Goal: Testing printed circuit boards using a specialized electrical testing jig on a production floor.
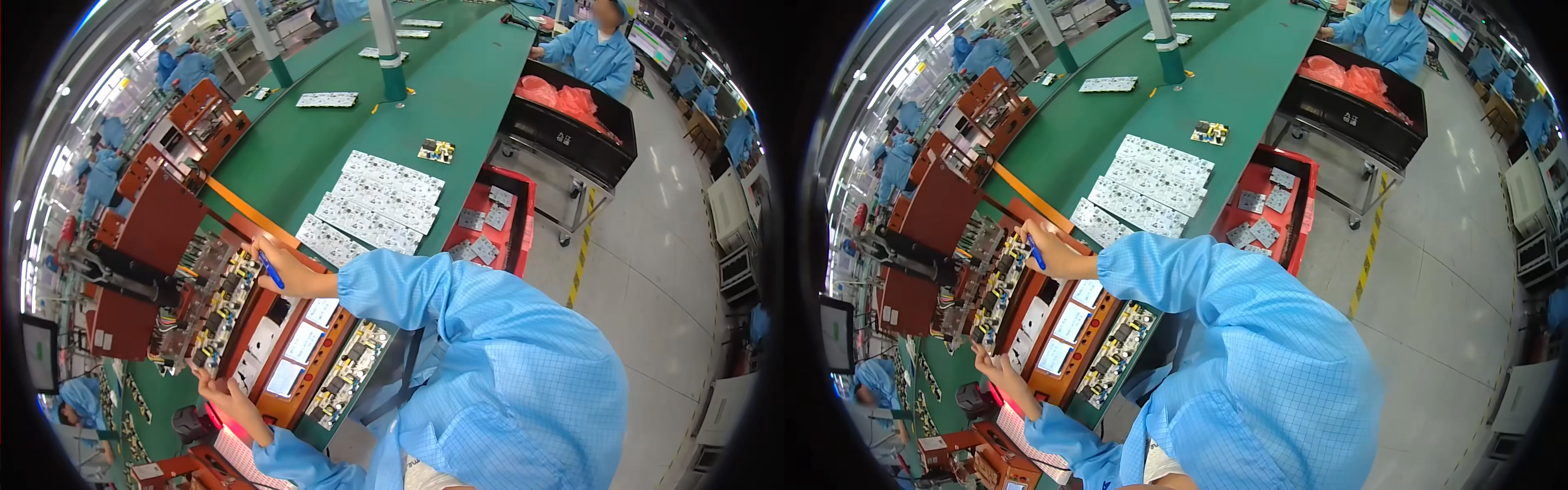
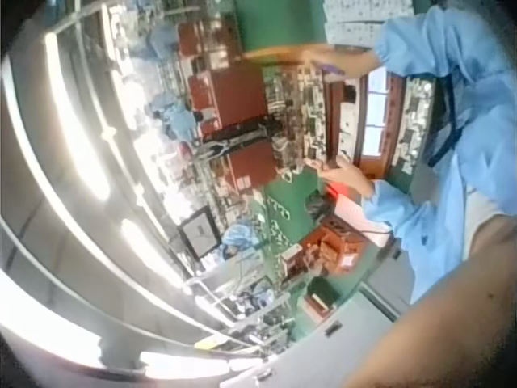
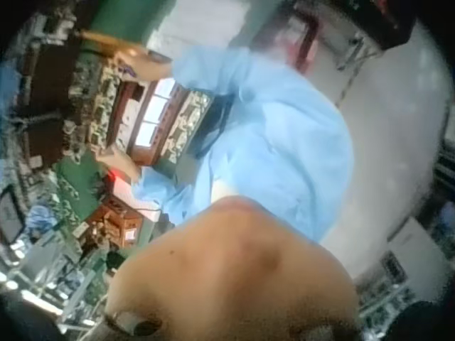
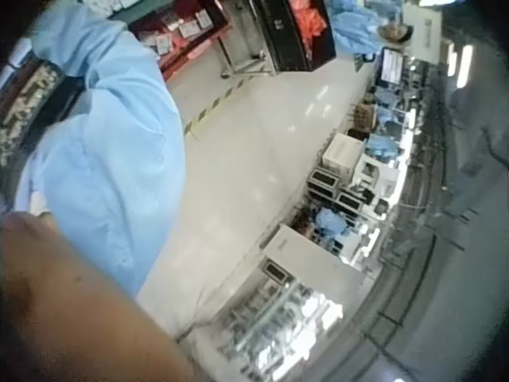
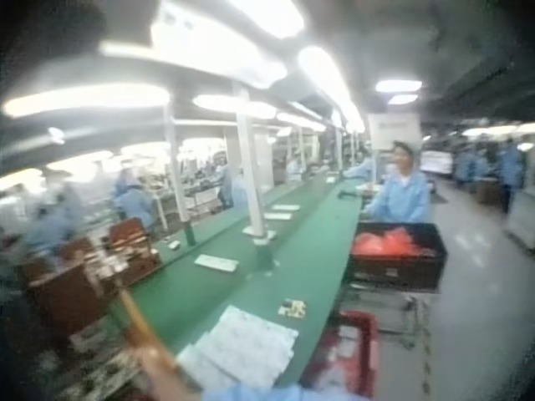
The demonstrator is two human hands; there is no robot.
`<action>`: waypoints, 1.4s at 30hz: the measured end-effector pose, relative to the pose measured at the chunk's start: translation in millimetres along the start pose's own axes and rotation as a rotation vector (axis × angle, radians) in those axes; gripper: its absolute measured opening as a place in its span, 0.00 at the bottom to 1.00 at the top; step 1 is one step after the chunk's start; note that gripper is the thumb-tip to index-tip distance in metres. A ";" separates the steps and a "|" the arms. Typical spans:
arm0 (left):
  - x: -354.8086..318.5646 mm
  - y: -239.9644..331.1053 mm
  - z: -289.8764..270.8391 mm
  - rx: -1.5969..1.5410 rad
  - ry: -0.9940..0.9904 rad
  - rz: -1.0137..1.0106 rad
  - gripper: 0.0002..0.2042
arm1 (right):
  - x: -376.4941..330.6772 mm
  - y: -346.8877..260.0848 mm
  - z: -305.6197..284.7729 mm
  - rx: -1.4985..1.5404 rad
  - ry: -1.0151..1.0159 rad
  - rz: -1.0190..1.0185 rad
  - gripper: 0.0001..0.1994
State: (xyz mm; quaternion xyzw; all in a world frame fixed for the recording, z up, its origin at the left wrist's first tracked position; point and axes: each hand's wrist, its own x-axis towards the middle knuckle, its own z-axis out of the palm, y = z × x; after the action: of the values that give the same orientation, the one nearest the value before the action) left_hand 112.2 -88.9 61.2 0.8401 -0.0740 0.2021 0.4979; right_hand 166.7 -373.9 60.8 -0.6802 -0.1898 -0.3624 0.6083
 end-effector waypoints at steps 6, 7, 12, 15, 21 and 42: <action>20.8 -39.0 -13.9 -0.058 0.010 -0.027 0.27 | 16.0 16.3 21.8 -0.198 -0.158 0.097 0.16; 21.6 -51.4 -16.3 0.001 0.016 0.022 0.28 | 21.7 4.1 16.6 -0.383 -0.219 0.152 0.17; 39.8 -49.4 -0.7 -0.171 -0.080 0.103 0.21 | 28.2 62.9 -12.5 -0.290 -0.349 0.026 0.21; 40.0 -35.3 -6.4 -0.134 -0.069 0.082 0.18 | 27.4 33.1 -12.9 0.034 -0.408 0.195 0.18; 29.6 -0.3 -5.3 -0.177 0.032 -0.173 0.14 | 22.3 14.7 -10.8 -0.026 -0.413 0.122 0.16; 4.9 11.2 -16.0 -0.029 0.021 0.007 0.21 | 53.3 -10.9 -33.7 0.058 -0.206 0.068 0.06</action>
State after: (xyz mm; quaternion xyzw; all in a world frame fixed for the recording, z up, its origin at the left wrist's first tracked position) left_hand 108.7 -80.2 79.0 0.8303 -0.0747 0.2118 0.5101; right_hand 185.7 -414.1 106.8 -0.7020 -0.2385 -0.2643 0.6168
